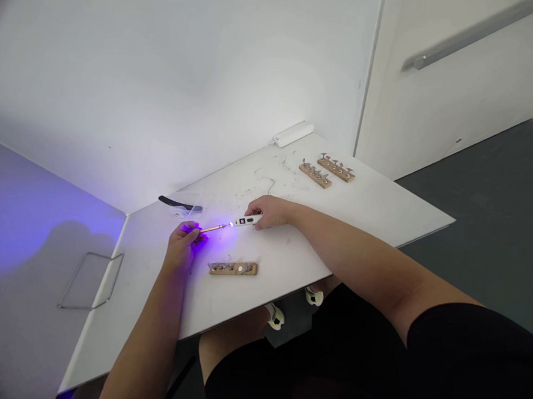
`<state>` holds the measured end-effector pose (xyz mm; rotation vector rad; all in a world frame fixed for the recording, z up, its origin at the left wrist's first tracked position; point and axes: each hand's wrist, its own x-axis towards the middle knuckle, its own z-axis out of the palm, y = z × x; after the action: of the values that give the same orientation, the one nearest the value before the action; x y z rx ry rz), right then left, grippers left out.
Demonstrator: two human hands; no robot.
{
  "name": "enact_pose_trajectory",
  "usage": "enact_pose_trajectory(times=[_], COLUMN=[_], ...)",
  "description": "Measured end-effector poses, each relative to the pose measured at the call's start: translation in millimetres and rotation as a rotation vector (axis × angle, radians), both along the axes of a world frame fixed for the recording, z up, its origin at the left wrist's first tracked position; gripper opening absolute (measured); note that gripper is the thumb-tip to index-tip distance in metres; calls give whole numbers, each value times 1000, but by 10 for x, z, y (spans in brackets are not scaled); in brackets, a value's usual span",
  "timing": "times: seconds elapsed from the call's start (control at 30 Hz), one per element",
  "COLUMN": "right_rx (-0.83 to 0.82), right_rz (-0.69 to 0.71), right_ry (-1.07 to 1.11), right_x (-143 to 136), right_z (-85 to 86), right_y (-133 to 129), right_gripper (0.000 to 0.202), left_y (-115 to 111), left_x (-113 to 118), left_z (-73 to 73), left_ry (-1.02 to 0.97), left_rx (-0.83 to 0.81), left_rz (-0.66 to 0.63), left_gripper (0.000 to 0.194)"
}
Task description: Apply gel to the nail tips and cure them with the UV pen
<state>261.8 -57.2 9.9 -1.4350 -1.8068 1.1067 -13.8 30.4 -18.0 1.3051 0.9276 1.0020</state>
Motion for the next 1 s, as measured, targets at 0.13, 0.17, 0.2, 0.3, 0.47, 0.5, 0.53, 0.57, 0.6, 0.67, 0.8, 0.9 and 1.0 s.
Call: enact_pose_trajectory(times=[0.13,0.17,0.2,0.3,0.47,0.5,0.53,0.57,0.6,0.67,0.8,0.9,1.0], right_rx=[0,-3,-4,-12,-20,-17,-14,-11,-9,-7,0,13,28], right_rz=[-17,-19,-22,-22,-26,-18,-11,-4,-5,-7,-7,-7,-13], right_ry=[-6,-5,-4,-1,1,5,8,10,10,9,9,0,-17], right_x=[-5,-7,-8,-8,0,2,5,7,9,10,5,4,7], right_z=[-24,-31,-36,-40,-38,-43,-50,-57,-64,-72,-71,-74,-83], right_y=[9,13,16,18,18,21,25,29,33,36,32,31,36], right_gripper=[35,35,36,37,36,36,36,36,36,37,37,36,36], left_y=[-3,-3,-5,-11,-29,-32,-34,-36,-37,-37,-26,-20,-24], left_x=[6,8,10,15,15,15,15,16,16,15,10,11,15], left_z=[-1,-1,-2,1,20,24,26,28,28,25,11,10,20], left_ry=[3,6,11,17,34,37,38,37,36,34,35,24,13], left_rx=[5,6,4,-5,2,6,9,10,10,6,0,-3,-10], left_rz=[0,5,8,13,8,7,6,7,7,7,10,11,15], left_gripper=[26,26,26,25,22,22,22,22,23,23,24,24,24])
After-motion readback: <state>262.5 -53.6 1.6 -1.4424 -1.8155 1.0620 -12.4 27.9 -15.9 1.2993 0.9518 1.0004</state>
